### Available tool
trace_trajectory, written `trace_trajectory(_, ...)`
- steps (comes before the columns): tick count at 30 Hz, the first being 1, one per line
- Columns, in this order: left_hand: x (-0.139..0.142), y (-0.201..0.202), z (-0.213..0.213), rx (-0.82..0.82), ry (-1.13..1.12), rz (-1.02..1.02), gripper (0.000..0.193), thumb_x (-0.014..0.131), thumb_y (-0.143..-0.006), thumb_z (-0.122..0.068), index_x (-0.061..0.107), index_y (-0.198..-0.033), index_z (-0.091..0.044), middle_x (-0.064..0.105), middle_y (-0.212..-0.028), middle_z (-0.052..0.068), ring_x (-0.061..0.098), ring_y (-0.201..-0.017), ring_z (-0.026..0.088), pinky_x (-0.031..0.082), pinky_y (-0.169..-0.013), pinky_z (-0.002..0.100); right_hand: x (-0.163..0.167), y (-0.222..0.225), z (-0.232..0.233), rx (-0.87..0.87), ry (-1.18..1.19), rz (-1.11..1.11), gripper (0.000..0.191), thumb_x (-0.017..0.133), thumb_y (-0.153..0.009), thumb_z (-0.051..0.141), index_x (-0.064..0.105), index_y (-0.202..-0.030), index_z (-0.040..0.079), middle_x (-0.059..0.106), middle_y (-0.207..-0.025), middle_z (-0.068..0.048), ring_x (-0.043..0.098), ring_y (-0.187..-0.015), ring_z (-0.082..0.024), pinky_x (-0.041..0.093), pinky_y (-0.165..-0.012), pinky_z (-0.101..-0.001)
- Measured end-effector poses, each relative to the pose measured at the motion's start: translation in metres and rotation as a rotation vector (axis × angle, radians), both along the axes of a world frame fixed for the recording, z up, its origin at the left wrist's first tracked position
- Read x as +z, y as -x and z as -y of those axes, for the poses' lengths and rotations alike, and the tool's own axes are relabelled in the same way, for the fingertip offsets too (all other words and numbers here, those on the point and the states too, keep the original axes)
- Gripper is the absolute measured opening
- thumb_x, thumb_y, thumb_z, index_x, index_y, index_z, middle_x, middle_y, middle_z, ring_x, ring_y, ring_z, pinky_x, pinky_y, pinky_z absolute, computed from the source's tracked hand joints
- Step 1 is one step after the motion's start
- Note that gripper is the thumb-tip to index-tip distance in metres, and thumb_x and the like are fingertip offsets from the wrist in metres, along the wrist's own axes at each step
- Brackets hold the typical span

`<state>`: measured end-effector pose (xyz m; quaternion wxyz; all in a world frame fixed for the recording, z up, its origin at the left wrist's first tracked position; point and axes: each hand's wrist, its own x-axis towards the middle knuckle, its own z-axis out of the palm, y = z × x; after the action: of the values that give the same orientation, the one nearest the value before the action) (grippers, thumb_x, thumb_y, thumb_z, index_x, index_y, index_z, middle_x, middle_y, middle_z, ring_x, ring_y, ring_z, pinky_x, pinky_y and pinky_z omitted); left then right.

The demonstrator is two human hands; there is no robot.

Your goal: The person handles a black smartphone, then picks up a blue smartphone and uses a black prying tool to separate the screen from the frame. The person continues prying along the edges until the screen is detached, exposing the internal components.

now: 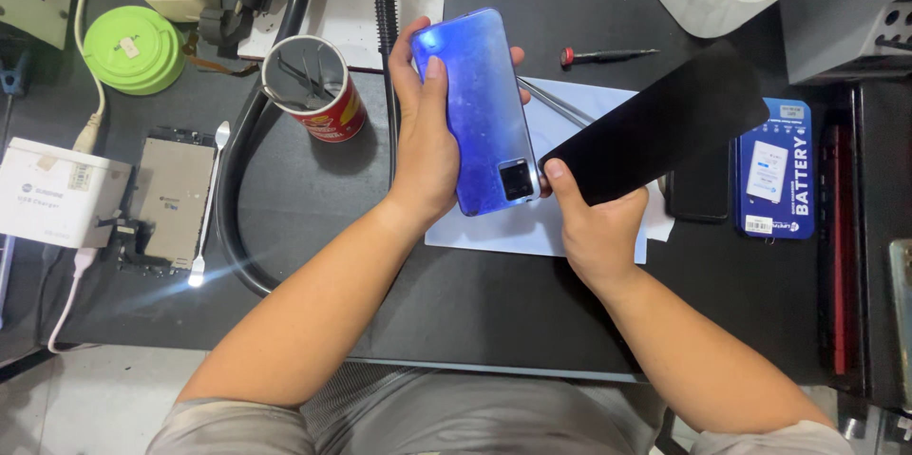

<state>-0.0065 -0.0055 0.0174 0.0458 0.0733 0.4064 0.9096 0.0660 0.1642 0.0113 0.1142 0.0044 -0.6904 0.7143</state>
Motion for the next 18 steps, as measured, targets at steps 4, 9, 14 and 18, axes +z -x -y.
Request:
trace_trajectory(4,0.0002,0.0005,0.0000,-0.003,-0.009,0.013,0.045,0.027,-0.114,-0.039,0.013,-0.154,-0.023,0.060,-0.137,0.028,0.070,-0.104,0.030,0.060,-0.090,0.043,0.0011,0.0004,-0.0004,-0.001,-0.068,-0.028,0.008,0.072,-0.100,0.005,0.067,-0.095,0.000,0.070,-0.088,-0.005,0.067,-0.080,-0.013,0.057,-0.077,-0.0290)
trace_trajectory(9,-0.0004,0.0018,-0.0001,-0.001,-0.002,0.018,0.045,0.027,-0.114,-0.040,0.013,-0.153,-0.023,0.061,-0.137,0.028,0.070,-0.104,0.030,0.060,-0.089,0.042,0.0049,0.0011,-0.0010,0.026,-0.108,-0.015,0.009,0.072,-0.099,0.004,0.067,-0.093,0.000,0.071,-0.088,-0.005,0.069,-0.081,-0.013,0.057,-0.078,-0.0282)
trace_trajectory(14,-0.0010,0.0002,0.0003,0.030,0.091,-0.028,0.049,0.030,-0.114,-0.043,0.013,-0.155,-0.023,0.063,-0.136,0.027,0.071,-0.104,0.029,0.061,-0.090,0.041,0.0072,0.0019,0.0010,-0.037,-0.263,-0.052,0.012,0.076,-0.097,0.005,0.067,-0.090,0.001,0.070,-0.087,-0.004,0.066,-0.079,-0.013,0.052,-0.075,-0.0261)
trace_trajectory(18,-0.0011,-0.0020,0.0003,0.049,0.137,-0.067,0.050,0.031,-0.114,-0.044,0.013,-0.155,-0.022,0.063,-0.136,0.026,0.071,-0.104,0.028,0.061,-0.091,0.042,0.0080,0.0016,-0.0009,-0.059,-0.329,-0.021,0.012,0.078,-0.094,0.008,0.069,-0.090,0.002,0.071,-0.087,-0.003,0.067,-0.079,-0.011,0.052,-0.075,-0.0254)
